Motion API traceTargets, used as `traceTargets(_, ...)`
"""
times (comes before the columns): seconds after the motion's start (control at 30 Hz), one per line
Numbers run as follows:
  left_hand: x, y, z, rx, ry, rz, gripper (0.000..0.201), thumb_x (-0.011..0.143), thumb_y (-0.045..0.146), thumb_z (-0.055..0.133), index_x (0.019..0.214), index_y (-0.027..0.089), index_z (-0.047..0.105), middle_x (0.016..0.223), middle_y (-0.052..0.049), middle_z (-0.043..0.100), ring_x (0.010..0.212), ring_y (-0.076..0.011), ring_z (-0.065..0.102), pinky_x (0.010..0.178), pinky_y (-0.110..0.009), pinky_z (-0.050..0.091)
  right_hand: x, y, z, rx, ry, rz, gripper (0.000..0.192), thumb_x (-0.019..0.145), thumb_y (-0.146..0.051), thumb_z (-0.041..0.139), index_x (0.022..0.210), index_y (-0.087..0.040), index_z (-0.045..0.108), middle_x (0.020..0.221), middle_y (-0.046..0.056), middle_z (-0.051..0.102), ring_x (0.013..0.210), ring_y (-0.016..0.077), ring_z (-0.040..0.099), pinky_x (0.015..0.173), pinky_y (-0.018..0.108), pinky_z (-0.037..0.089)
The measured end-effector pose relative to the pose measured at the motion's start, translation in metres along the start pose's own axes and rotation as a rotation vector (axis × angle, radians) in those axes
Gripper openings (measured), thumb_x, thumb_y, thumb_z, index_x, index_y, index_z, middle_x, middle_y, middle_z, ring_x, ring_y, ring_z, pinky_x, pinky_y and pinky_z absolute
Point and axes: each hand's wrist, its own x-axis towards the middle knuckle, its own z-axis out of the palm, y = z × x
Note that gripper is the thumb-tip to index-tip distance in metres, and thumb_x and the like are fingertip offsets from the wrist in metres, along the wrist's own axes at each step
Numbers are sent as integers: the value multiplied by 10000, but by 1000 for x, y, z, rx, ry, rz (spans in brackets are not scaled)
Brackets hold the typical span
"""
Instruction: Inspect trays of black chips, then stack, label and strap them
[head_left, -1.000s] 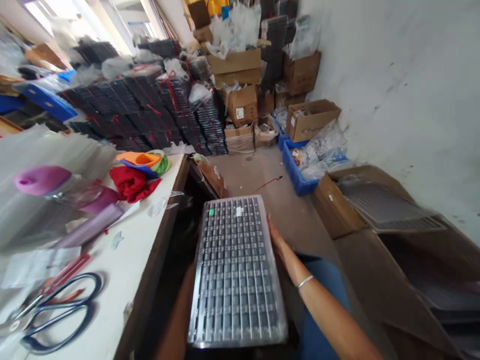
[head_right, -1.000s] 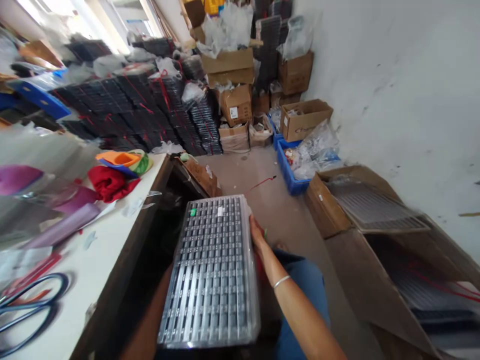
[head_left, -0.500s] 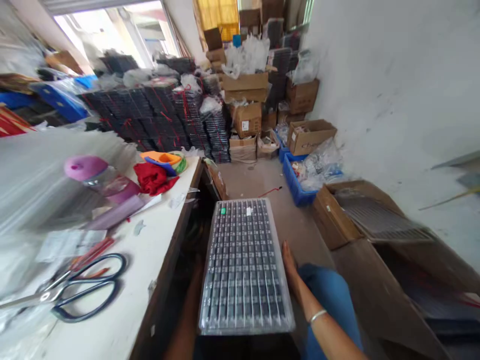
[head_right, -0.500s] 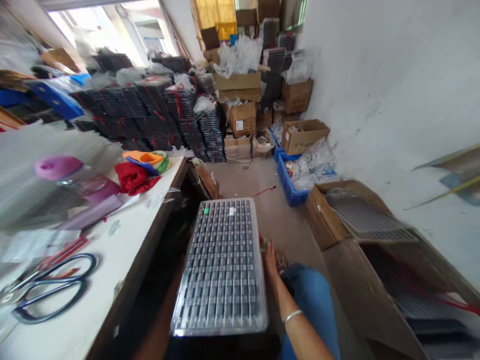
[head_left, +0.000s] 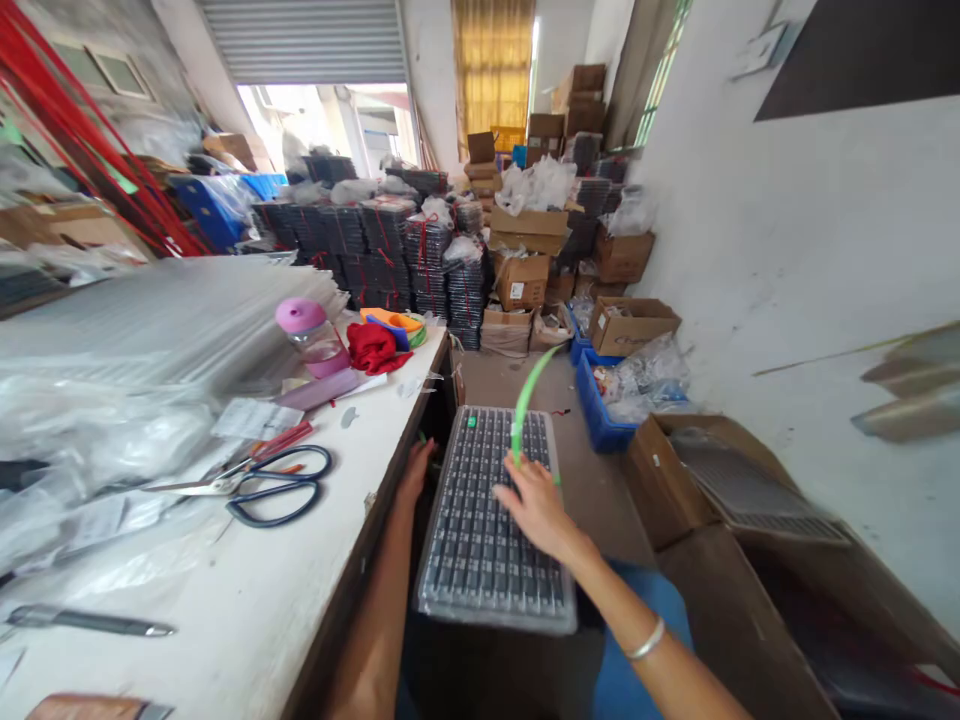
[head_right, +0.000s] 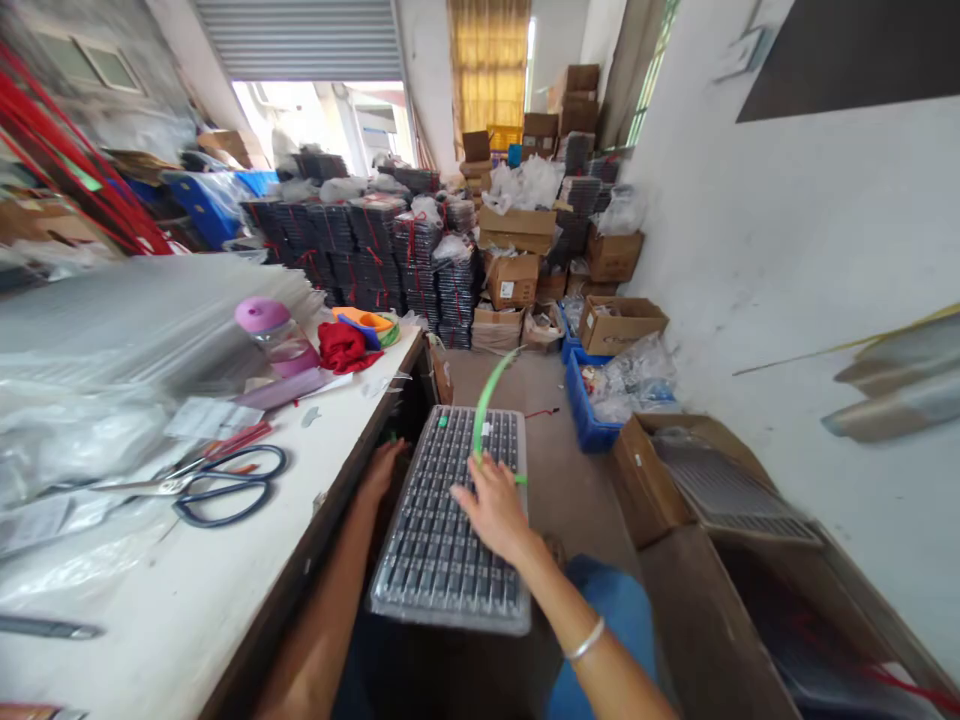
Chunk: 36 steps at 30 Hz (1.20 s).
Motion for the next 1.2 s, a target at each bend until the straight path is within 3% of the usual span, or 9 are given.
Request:
traceTargets(0.1, 1, 25, 11, 151, -50, 94, 331, 893, 347, 563, 1160, 151, 555, 1149, -82, 584, 977, -207, 598, 820, -411, 520, -22, -11, 32, -335, -137, -102, 670, 814, -538, 578, 1288, -65, 557, 1429, 181, 391, 1372, 321, 276, 1147, 500, 105)
traceTargets(0.23, -9, 68, 43, 314, -137, 242, 330, 890, 341, 568, 1161, 153, 556, 1166, -84, 577, 997, -213, 591, 834, -419, 514, -29, -8, 38, -785, -232, -182, 679, 942, -496, 362, 1405, 1, 375, 1500, 183, 246, 1407, 302, 172, 1147, 487, 113)
traceTargets(0.43, -37, 154, 102, 432, -285, 455, 289, 892, 345, 566, 1096, 141, 579, 1058, -66, 612, 889, -175, 614, 766, -371, 531, -27, -3, 34, -814, -213, -193, 692, 945, -510, 346, 1405, 6, 371, 1495, 177, 268, 1402, 295, 196, 1144, 473, 146)
traceTargets(0.53, -59, 190, 107, 446, -295, 538, 262, 891, 369, 564, 990, 130, 601, 932, -37, 623, 788, -146, 609, 700, -325, 524, -28, -2, 36, -801, -192, -202, 696, 937, -510, 371, 1405, 5, 373, 1490, 179, 283, 1396, 300, 214, 1143, 474, 149)
traceTargets(0.63, -83, 206, 86, 435, -244, 575, 284, 885, 409, 557, 864, 129, 597, 767, 5, 586, 638, -106, 554, 595, -263, 477, -29, -2, 35, -775, -173, -219, 681, 934, -499, 385, 1392, 5, 395, 1488, 188, 285, 1396, 298, 216, 1145, 468, 146)
traceTargets(0.77, -114, 195, 36, 432, -146, 557, 332, 920, 399, 409, 819, 133, 579, 554, 58, 432, 439, -76, 374, 443, -215, 306, -31, -1, 34, -733, -152, -238, 654, 932, -485, 394, 1365, 3, 439, 1473, 205, 308, 1391, 301, 230, 1141, 475, 158)
traceTargets(0.87, -141, 170, 11, 490, -167, 548, 382, 894, 404, 342, 813, 136, 602, 518, 45, 426, 445, -97, 385, 454, -229, 291, -30, 2, 35, -694, -127, -249, 647, 919, -476, 424, 1375, -17, 432, 1466, 203, 328, 1385, 299, 251, 1139, 481, 168)
traceTargets(1.07, -209, 87, 28, 791, -411, 500, 161, 749, 221, 560, 593, 200, 594, 553, -40, 571, 600, -179, 562, 627, -291, 399, -24, 8, 36, -602, 23, -195, 680, 934, -368, 423, 1463, 3, 210, 1486, 261, 247, 1383, 299, 257, 1081, 497, 301)
traceTargets(1.2, -222, 53, 35, 927, -475, 446, 138, 769, 156, 592, 633, 174, 592, 552, -8, 558, 609, -170, 572, 666, -325, 432, -21, 10, 31, -539, 36, -220, 528, 966, -304, 361, 1426, -46, 337, 1480, 217, 306, 1374, 248, 292, 1082, 447, 314)
